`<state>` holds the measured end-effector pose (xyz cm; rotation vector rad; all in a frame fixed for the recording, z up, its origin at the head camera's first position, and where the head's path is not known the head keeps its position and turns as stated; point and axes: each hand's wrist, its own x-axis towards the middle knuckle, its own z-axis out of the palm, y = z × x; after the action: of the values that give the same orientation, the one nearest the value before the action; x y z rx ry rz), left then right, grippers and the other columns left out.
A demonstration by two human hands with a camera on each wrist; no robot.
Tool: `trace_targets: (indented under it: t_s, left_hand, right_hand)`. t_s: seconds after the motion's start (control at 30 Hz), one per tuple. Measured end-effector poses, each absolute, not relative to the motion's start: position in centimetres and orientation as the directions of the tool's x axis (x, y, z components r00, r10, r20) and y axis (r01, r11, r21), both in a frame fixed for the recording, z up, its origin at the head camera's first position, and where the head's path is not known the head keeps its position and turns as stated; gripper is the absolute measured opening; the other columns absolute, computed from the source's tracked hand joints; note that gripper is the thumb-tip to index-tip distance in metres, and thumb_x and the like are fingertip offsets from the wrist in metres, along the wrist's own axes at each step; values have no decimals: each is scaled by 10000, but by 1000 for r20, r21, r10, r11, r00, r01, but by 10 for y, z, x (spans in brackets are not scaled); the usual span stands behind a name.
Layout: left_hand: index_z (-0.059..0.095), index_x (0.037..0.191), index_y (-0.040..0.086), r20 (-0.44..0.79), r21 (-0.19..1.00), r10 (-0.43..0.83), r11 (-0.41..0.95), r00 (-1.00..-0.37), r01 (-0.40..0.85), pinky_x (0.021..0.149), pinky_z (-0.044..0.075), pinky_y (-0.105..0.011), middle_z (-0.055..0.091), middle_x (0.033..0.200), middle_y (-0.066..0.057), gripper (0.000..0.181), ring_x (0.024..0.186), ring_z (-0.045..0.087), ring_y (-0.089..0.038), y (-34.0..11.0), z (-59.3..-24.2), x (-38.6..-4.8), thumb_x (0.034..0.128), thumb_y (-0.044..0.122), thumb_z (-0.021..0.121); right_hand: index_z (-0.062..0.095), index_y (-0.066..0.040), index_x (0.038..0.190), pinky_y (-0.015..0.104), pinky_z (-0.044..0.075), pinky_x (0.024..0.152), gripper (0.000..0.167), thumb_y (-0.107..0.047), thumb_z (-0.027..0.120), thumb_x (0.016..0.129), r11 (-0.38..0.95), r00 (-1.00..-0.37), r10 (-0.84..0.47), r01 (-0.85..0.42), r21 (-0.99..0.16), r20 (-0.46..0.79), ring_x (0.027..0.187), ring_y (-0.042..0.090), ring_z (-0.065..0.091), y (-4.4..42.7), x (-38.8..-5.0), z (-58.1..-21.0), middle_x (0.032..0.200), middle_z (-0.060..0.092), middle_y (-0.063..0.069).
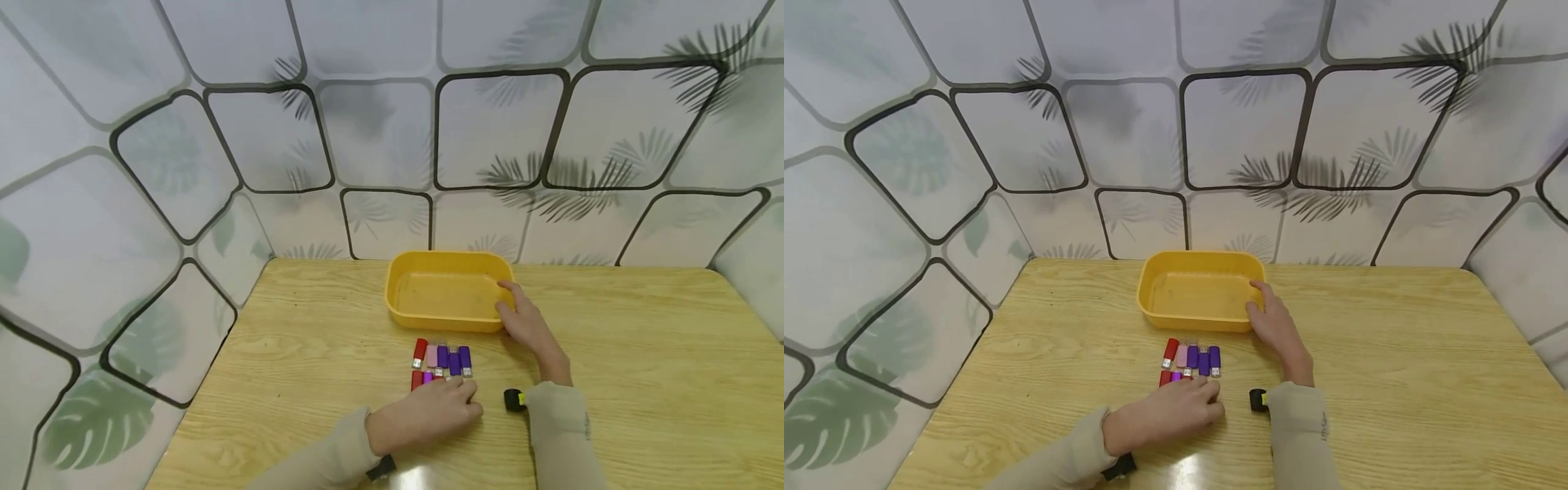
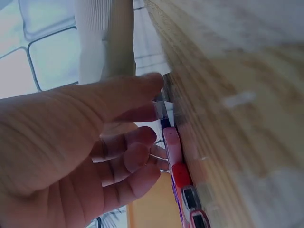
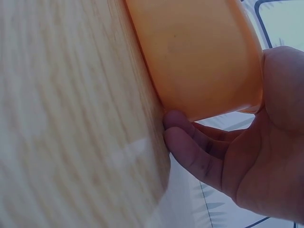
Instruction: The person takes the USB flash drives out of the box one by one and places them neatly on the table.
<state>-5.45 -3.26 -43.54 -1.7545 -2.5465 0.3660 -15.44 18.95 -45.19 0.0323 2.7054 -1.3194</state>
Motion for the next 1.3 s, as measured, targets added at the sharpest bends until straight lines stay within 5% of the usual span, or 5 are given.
trace_targets:
  t_s: [0.23,0.6,0.93,1.13,1.3]
  left_hand:
    - [682,1075,262,-59,-222,908,394,-416,892,724,456,-186,529,1058,24,130,873,503,-98,-36,-439,-58,1002,237,577]
    - [670,1122,251,-36,-166,876,469,-481,868,669,451,-194,553,1023,32,152,844,527,-94,-39,-442,-65,987,285,610]
    - [638,1148,263,-30,-128,869,486,-493,864,641,446,-175,557,1023,44,197,829,533,-79,-43,-439,-67,963,330,648]
    - [566,1259,193,-146,48,746,661,-650,748,663,501,-238,567,1116,-38,394,908,571,-141,-62,-416,-73,935,385,681]
    - [548,1146,128,-285,156,566,823,-773,545,643,495,-304,595,937,-40,320,768,581,-150,-83,-399,-81,946,346,670]
  right_hand:
    - [253,-77,1547,559,358,1025,563,-243,394,1028,605,-991,-42,77,-792,-129,1169,402,434,190,-154,-453,1519,332,298]
    - [243,-85,1555,473,408,906,571,-253,395,1030,604,-990,-45,80,-793,-134,1141,396,466,189,-155,-451,1461,386,278]
    - [244,-72,1552,554,358,1025,569,-243,393,1030,597,-992,-41,73,-799,-121,1193,400,433,189,-155,-455,1526,322,296]
    - [238,-80,1556,561,338,1048,577,-254,395,1028,593,-990,-39,89,-800,-139,1191,397,420,189,-155,-457,1532,316,288]
    - [240,-80,1554,580,324,1064,579,-254,399,1025,584,-990,-40,87,-807,-136,1200,400,414,189,-155,-454,1537,308,287]
